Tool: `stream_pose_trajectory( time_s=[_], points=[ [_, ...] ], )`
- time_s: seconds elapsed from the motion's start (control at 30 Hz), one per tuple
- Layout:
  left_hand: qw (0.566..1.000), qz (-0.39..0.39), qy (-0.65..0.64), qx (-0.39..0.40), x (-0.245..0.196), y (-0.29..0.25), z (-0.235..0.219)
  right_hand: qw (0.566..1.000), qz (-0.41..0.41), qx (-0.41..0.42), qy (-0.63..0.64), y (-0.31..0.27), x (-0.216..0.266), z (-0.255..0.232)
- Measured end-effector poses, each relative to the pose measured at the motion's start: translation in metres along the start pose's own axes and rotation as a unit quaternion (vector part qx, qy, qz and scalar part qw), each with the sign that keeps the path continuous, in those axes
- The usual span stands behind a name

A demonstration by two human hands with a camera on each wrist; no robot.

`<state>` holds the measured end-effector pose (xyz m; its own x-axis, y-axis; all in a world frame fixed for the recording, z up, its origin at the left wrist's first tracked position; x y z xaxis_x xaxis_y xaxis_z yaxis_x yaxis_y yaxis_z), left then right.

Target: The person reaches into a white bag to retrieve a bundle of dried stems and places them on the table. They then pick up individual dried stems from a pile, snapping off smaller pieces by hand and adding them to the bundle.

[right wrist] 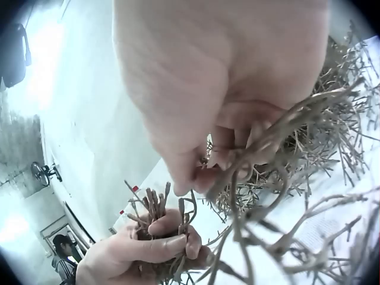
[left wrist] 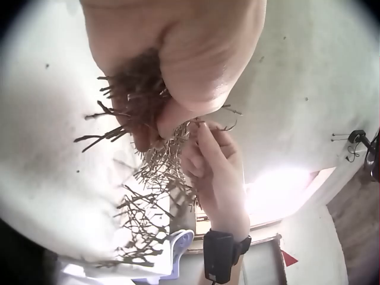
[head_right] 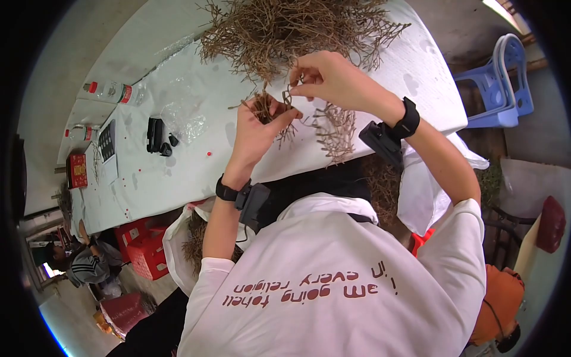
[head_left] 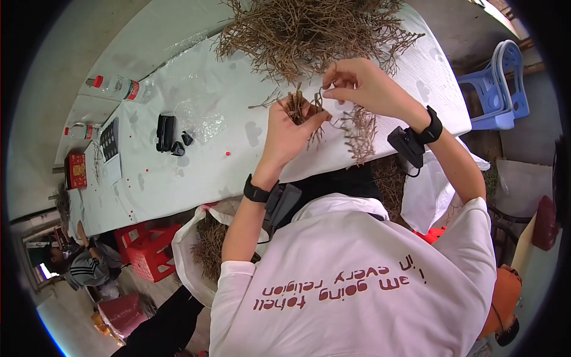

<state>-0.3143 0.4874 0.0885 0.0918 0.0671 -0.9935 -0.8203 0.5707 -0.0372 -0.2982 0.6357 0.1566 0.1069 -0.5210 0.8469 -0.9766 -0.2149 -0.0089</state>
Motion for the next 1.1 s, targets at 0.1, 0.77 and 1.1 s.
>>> stream_pose_trajectory(
  time_s=[0.1,0.77,1.1],
  points=[
    [1.000,-0.013,-0.004,0.015,-0.001,-0.007,-0.007,0.998,0.006,0.030,-0.047,0.000,0.002,0.001],
    [0.976,-0.133,0.154,0.073,0.007,-0.087,-0.090,0.980,-0.126,-0.125,-0.093,-0.028,-0.040,-0.107],
    [0.989,-0.103,-0.108,0.006,0.005,-0.071,-0.077,0.998,-0.025,-0.024,0.054,-0.017,0.012,-0.072]
  ],
)
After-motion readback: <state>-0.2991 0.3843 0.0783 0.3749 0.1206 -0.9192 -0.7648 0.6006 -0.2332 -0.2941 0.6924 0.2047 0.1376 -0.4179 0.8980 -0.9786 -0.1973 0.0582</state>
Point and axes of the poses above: each hand's wrist, its own y-axis towards the middle knuckle, its own z-axis out of the palm, x = y × z, the point moved 8 cm from there along y, towards the middle knuckle, and after that the axes turned 1 degree about x, right-handed, at the moved point
